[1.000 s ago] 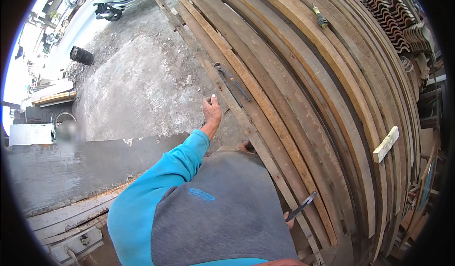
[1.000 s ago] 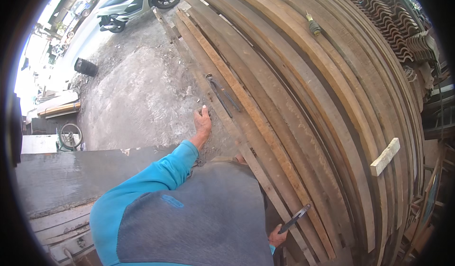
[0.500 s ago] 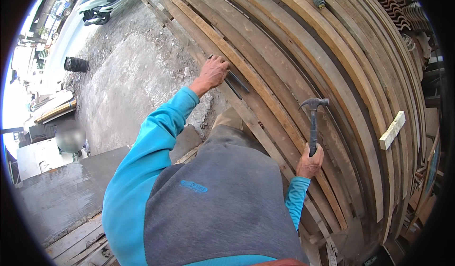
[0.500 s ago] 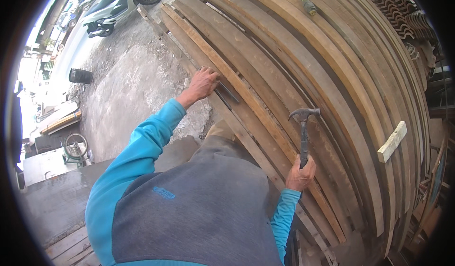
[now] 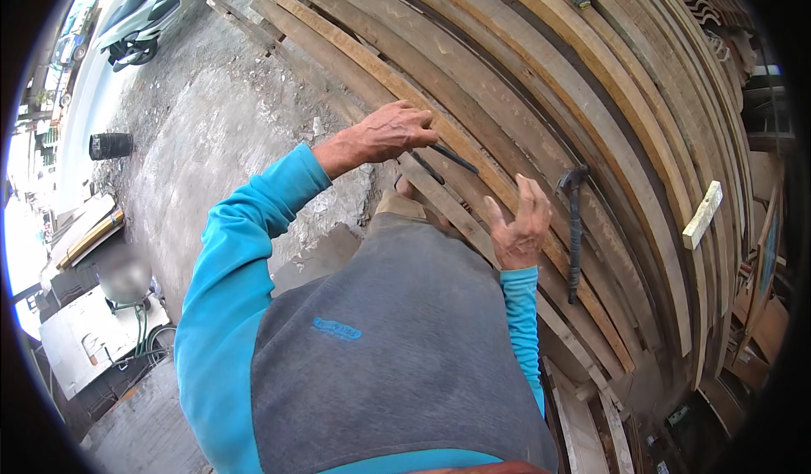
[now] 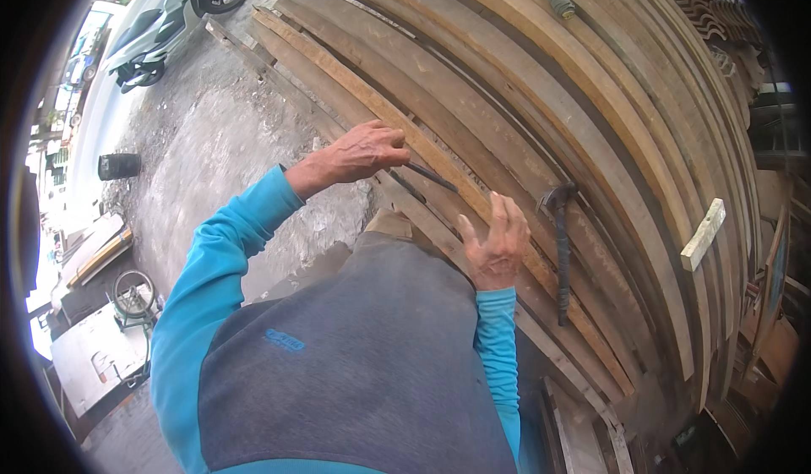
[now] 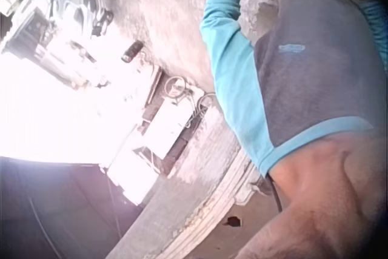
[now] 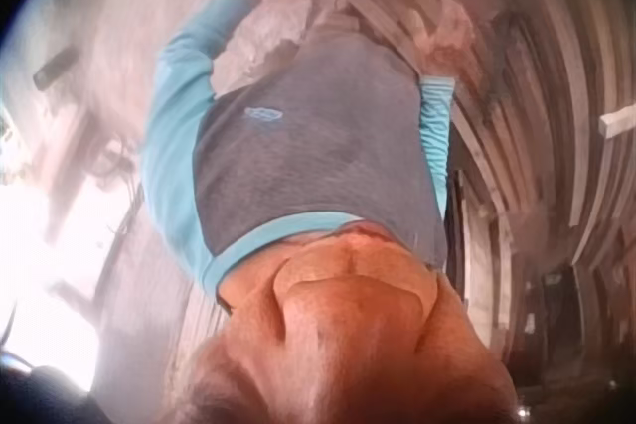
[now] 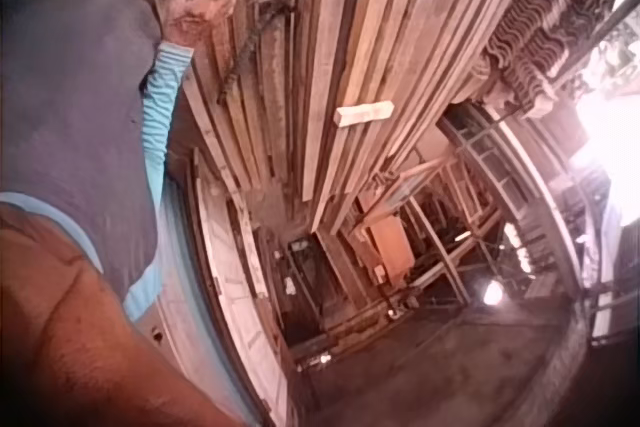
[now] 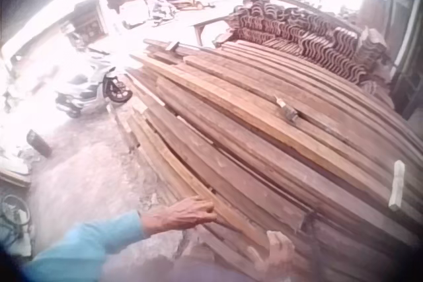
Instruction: The person picks up wooden planks from a stack, turns them over by hand, and uses a hammer and pincers to remove nails from the lumber.
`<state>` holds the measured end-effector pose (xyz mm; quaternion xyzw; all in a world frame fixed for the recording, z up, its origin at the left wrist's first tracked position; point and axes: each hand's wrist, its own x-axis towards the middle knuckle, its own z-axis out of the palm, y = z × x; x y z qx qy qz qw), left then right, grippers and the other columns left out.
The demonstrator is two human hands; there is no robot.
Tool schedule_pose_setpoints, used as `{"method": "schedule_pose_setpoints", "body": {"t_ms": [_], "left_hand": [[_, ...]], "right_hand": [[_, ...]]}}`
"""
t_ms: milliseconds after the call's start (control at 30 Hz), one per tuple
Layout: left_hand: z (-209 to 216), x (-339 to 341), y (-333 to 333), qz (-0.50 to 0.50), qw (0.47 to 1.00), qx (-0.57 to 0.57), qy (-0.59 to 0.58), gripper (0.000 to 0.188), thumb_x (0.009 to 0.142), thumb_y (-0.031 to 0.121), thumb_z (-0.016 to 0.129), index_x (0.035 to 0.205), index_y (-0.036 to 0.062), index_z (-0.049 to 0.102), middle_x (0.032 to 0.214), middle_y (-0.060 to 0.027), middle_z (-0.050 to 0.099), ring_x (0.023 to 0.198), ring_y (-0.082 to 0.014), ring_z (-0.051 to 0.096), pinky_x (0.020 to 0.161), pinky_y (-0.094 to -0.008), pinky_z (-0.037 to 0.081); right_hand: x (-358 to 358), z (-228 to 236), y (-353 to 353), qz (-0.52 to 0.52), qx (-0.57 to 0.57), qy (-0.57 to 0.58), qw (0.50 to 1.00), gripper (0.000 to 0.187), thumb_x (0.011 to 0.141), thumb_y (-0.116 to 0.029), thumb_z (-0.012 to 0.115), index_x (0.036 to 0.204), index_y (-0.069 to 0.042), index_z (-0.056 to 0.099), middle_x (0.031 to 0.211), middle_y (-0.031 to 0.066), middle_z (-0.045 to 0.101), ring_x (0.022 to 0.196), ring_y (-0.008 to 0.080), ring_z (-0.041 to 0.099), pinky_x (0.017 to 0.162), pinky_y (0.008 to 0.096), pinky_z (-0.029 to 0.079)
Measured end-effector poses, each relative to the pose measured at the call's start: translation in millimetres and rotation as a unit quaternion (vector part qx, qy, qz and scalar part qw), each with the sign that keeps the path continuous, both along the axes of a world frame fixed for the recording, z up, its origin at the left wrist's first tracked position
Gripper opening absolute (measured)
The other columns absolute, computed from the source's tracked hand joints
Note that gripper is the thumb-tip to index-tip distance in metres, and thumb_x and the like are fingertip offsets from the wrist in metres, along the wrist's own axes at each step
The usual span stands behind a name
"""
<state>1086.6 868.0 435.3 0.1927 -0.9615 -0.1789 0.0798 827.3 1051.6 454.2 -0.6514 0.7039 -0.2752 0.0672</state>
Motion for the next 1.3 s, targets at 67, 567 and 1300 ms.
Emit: {"method": "schedule_pose_setpoints", "body": {"t_ms": [67, 567, 1300], "left_hand": [[19, -12, 3, -0.045, 0.997, -0.044, -0.041, 0.004, 0.086, 0.012, 0.061, 0.090, 0.0109, 0.062, 0.088, -0.0092, 0.058, 0.086, -0.0269, 0.063, 0.093, -0.0436, 0.046], [-27, 88, 7, 0.569, 0.723, 0.186, 0.344, 0.034, 0.096, 0.016, 0.066, 0.124, 0.0044, 0.053, 0.112, -0.0098, 0.062, 0.105, -0.0210, 0.063, 0.088, -0.0362, 0.054], [-54, 120, 41, 0.541, 0.659, 0.428, 0.299, 0.041, 0.102, 0.038, 0.057, 0.116, 0.0003, 0.061, 0.098, -0.0090, 0.066, 0.091, -0.0177, 0.063, 0.079, -0.0342, 0.052]], "right_hand": [[37, 7, -35, 0.040, -0.007, 0.010, 0.999, 0.058, 0.083, -0.027, 0.080, 0.132, -0.006, 0.058, 0.126, 0.0172, 0.060, 0.118, 0.0367, 0.057, 0.101, 0.0460, 0.045], [77, -58, -14, 0.048, -0.019, -0.226, 0.973, 0.038, 0.086, 0.007, 0.063, 0.123, -0.002, 0.066, 0.118, 0.0166, 0.071, 0.111, 0.0336, 0.067, 0.093, 0.0401, 0.051], [87, -2, -111, -0.175, 0.142, -0.420, 0.879, 0.031, 0.097, -0.014, 0.053, 0.121, 0.005, 0.058, 0.085, 0.0136, 0.064, 0.073, 0.0220, 0.067, 0.064, 0.0344, 0.052]]}}
